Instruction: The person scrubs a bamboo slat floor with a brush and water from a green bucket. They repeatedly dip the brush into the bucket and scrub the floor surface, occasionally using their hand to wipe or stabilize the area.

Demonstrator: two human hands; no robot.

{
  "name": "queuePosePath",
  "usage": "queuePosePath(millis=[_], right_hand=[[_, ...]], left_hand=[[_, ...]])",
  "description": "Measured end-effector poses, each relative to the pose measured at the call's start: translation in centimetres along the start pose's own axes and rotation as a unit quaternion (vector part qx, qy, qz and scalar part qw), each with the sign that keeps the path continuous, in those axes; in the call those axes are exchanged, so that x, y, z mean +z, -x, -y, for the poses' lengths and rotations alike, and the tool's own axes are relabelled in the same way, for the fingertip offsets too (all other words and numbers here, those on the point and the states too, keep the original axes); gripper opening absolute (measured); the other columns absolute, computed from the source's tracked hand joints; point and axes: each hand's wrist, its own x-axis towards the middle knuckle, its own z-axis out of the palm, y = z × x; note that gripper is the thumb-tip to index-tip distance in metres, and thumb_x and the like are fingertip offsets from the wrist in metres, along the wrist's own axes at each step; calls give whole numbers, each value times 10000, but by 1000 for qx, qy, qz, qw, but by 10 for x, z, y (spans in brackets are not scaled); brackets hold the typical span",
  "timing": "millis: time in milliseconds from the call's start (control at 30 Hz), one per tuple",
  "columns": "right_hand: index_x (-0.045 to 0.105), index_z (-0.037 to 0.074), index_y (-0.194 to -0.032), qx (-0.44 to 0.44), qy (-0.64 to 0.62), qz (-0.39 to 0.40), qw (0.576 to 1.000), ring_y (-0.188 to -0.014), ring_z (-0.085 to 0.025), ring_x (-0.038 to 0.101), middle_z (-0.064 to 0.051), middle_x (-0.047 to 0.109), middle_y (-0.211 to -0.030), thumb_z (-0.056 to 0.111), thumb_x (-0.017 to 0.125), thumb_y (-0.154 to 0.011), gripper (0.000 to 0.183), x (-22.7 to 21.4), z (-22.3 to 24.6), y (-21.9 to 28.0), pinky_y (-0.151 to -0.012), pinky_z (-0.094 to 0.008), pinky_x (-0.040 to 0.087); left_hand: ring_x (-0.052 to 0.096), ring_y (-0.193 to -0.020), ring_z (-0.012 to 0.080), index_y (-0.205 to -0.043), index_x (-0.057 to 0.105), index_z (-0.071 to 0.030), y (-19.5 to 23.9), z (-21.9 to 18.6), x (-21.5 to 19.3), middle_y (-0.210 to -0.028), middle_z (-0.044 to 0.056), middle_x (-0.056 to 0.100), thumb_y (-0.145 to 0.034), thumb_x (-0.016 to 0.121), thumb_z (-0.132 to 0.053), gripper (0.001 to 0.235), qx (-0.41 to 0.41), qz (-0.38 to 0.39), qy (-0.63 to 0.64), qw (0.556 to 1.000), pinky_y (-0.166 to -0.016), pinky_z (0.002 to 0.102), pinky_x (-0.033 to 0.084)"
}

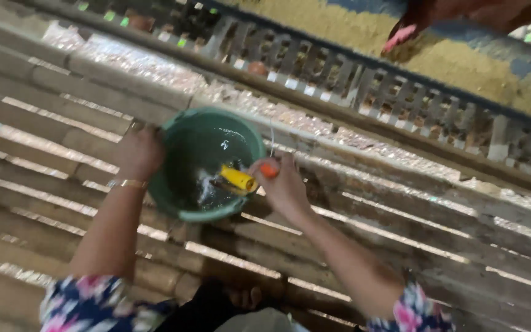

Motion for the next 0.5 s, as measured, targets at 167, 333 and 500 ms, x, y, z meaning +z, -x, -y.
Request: queuePosePath(millis=[167,333,500], right_hand=[[681,111,-951,-326,-55,-46,943,-930,-280,634,-100,630,-949,209,675,-860,134,-10,-9,3,-829,-402,521],[653,6,-943,-250,-199,-130,939,-808,-243,686,-158,679,-1011,40,638,-832,116,-54,3,35,-739,-371,576],[597,-52,-935,-151,-296,-340,880,-655,-334,690,-247,648,-945,47,539,-931,114,-66,-51,41,-545,-405,610]], left_hand=[[649,-896,344,-903,708,-119,-1,-9,0,-933,126,665,-820,547,-260,229,-33,-36,2,999,-627,448,548],[578,-1026,447,-1159,644,-26,-8,-89,-64,-1045,231,632,-889,541,-322,414,131,-145,130,972,-859,618,373],[435,-1258,446,-1359,491,-148,-29,-141,-78,-1216,191,592,-959,367,-400,489,263,-30,263,928,-1013,718,149]])
